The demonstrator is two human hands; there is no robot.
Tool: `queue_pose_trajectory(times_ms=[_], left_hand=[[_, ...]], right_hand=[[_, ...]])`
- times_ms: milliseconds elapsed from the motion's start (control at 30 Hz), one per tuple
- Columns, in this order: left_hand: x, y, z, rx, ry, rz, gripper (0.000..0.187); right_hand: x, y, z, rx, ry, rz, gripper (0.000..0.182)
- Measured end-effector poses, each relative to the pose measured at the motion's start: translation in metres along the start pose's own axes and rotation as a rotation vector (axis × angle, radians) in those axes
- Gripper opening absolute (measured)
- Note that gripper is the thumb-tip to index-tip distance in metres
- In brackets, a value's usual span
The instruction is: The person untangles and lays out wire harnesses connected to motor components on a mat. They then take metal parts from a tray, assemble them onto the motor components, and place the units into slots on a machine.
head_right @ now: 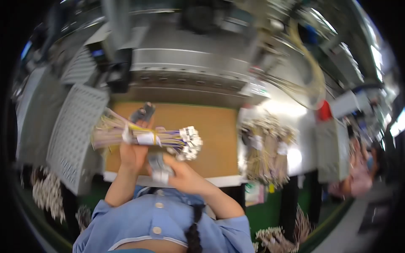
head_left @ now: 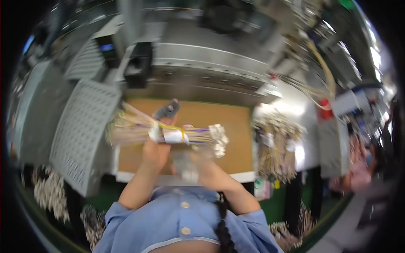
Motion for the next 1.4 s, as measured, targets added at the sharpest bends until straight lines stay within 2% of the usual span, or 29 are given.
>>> queue_pose_trajectory(times_ms=[33,67,100,167,200,233,267,300,333,367,400,433,467,533,567,600,667,733,800,833,867,933,1000,1067,1133,1167,1267,1400], left_hand=[[0.029,0.016,-0.009,0.037,-0.065,-0.038,0.038],[0.049,0.018,-0.015,-0.107,-0.069,-0.088,0.033],[0.06,0.016,-0.008,-0.244,-0.043,-0.131,0.029],[0.075,0.015,0.003,-0.235,-0.038,-0.107,0.025],[0.077,0.01,0.011,-0.243,-0.007,-0.066,0.023],[0.081,0.004,0.011,-0.236,-0.098,-0.08,0.027],[0.076,0.004,0.016,-0.234,-0.083,-0.075,0.027],[0.075,0.007,0.02,-0.187,-0.114,0.046,0.03],[0.076,0.01,0.022,-0.145,-0.154,0.168,0.034],[0.079,0.017,0.023,-0.032,-0.192,0.062,0.04],[0.079,0.021,0.023,-0.025,-0.198,0.068,0.04],[0.076,0.021,0.022,-0.092,-0.167,0.129,0.04],[0.074,0.02,0.024,-0.156,-0.135,0.186,0.039],[0.07,0.023,0.027,-0.129,-0.11,0.163,0.038],[0.069,0.019,0.026,-0.151,-0.094,0.137,0.037],[0.067,0.014,0.024,-0.176,-0.078,0.115,0.035],[0.068,0.009,0.018,-0.166,-0.075,0.141,0.029],[0.058,0.002,0.016,-0.155,-0.001,0.128,0.023],[0.054,0.003,0.012,-0.14,-0.014,0.055,0.019],[0.052,0.009,0.009,-0.066,-0.014,0.092,0.018],[0.05,0.016,0.005,0.009,-0.012,0.127,0.018],[0.05,0.03,-0.004,0.063,-0.048,0.139,0.017],[0.055,0.038,-0.005,0.098,-0.127,0.008,0.019],[0.05,0.028,-0.005,0.16,-0.184,-0.009,0.02],[0.064,0.022,0.005,0.408,-0.375,-0.066,0.02],[0.061,0.021,0.003,0.267,-0.308,-0.068,0.019],[0.056,0.024,0.004,0.26,-0.347,-0.116,0.017],[0.044,0.013,0.006,0.282,-0.286,-0.272,0.019]], right_hand=[[-0.01,-0.01,0.005,-0.106,0.026,0.221,0.026],[-0.02,-0.013,0.01,-0.196,0.066,0.456,0.025],[-0.028,-0.013,0.005,-0.241,0.085,0.435,0.025],[-0.055,0.027,-0.015,0.126,0.221,0.347,0.026],[-0.06,0.032,-0.03,0.22,0.227,0.404,0.029],[-0.064,0.036,-0.05,0.32,0.234,0.472,0.031],[-0.056,0.026,-0.067,0.257,0.292,0.555,0.038],[-0.032,0.009,-0.081,0.175,0.333,0.587,0.042],[-0.037,0.005,-0.082,0.181,0.333,0.597,0.042],[-0.026,-0.006,-0.088,0.035,0.121,0.326,0.043],[-0.01,-0.022,-0.086,-0.114,-0.096,0.046,0.043],[-0.009,-0.02,-0.086,-0.071,-0.061,0.185,0.04],[-0.002,-0.023,-0.083,-0.085,-0.066,0.182,0.04],[-0.001,-0.015,-0.075,-0.013,0.041,0.059,0.032],[-0.006,-0.009,-0.07,-0.003,0.061,0.03,0.024],[-0.005,-0.002,-0.066,-0.002,0.052,0.033,0.024],[-0.003,0.034,-0.056,0.248,0.053,-0.005,0.024],[0.011,0.042,-0.052,0.296,-0.028,-0.11,0.025],[0.012,0.05,-0.048,0.381,-0.024,0.071,0.025],[0.004,0.05,-0.048,0.369,0.068,0.366,0.032],[-0.001,0.049,-0.046,0.371,0.063,0.364,0.032],[-0.043,0.051,-0.032,0.609,0.224,0.632,0.04],[-0.042,0.036,-0.028,0.64,0.237,0.586,0.042],[-0.047,0.0,-0.037,0.538,0.417,0.749,0.039],[-0.04,-0.02,-0.05,0.463,0.435,0.889,0.039],[-0.039,-0.02,-0.049,0.517,0.507,0.87,0.035],[-0.035,-0.011,-0.045,0.578,0.518,0.843,0.03],[-0.028,0.004,-0.038,0.574,0.514,0.824,0.024]])
Point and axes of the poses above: each hand's wrist, its own z-axis away from the middle knuckle, its own y-axis out of the back of the hand, x = y × z, the point moved 9 cm from there along -z, towards the middle knuckle, and after that the axes turned 3 degrees about z, right-handed, at the moved point
